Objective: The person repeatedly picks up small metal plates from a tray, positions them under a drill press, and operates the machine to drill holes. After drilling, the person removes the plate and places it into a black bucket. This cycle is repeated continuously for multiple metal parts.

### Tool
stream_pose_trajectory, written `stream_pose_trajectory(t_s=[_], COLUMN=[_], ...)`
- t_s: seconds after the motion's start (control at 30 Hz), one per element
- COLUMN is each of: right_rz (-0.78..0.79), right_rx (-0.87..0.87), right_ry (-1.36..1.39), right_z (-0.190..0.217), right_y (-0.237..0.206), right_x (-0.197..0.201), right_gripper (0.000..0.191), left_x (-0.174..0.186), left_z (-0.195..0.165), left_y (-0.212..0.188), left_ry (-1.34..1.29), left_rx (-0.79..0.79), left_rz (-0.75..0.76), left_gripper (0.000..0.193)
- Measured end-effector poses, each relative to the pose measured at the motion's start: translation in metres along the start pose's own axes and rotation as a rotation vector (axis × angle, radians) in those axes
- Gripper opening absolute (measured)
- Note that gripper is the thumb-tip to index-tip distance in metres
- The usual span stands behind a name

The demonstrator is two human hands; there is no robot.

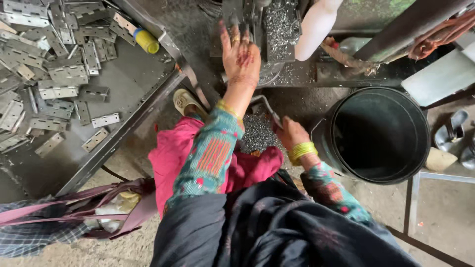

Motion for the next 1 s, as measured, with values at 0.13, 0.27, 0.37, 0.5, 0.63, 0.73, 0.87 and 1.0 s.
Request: stream_pose_trajectory(t_s=[0.13, 0.27, 0.37, 0.5, 0.63, 0.73, 0.87, 1.0], right_rz=[-0.013, -0.100, -0.114, -0.169, -0.054, -0.034, -0.026, -0.253], right_rx=[0.048, 0.037, 0.066, 0.213, 0.096, -0.040, 0.025, 0.149], right_ry=[-0.075, -0.053, -0.024, -0.086, -0.022, 0.016, -0.038, -0.283], right_z=[0.005, 0.010, 0.005, -0.006, -0.016, -0.019, -0.002, 0.048], right_y=[-0.001, -0.013, -0.009, 0.001, -0.001, -0.005, -0.003, 0.002], right_x=[0.016, -0.005, -0.010, 0.005, -0.006, -0.026, -0.013, 0.066], right_gripper=[0.037, 0.036, 0.033, 0.029, 0.030, 0.031, 0.041, 0.062], left_x=[-0.009, -0.012, -0.009, -0.013, -0.019, -0.026, -0.023, -0.006], left_z=[-0.008, -0.007, 0.001, -0.002, -0.015, -0.017, -0.007, -0.001], left_y=[0.018, 0.011, 0.008, 0.024, 0.045, 0.051, 0.053, 0.030], left_ry=[-0.013, -0.172, -0.365, -0.345, -0.246, -0.218, -0.305, -0.344], left_rx=[0.080, 0.012, 0.006, 0.033, 0.048, 0.061, 0.065, 0.015], left_rz=[-0.179, -0.102, -0.062, 0.129, 0.016, 0.038, 0.038, 0.050], left_gripper=[0.048, 0.043, 0.043, 0.038, 0.042, 0.043, 0.043, 0.039])
Point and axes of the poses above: each hand's wrist, its own y-axis towards the middle knuckle, its own x-axis out of the back of the hand, z = x × y, the point moved 3 cm from there along y, towards the middle knuckle, and after that the axes turned 8 degrees about x, right-handed, at the moved point
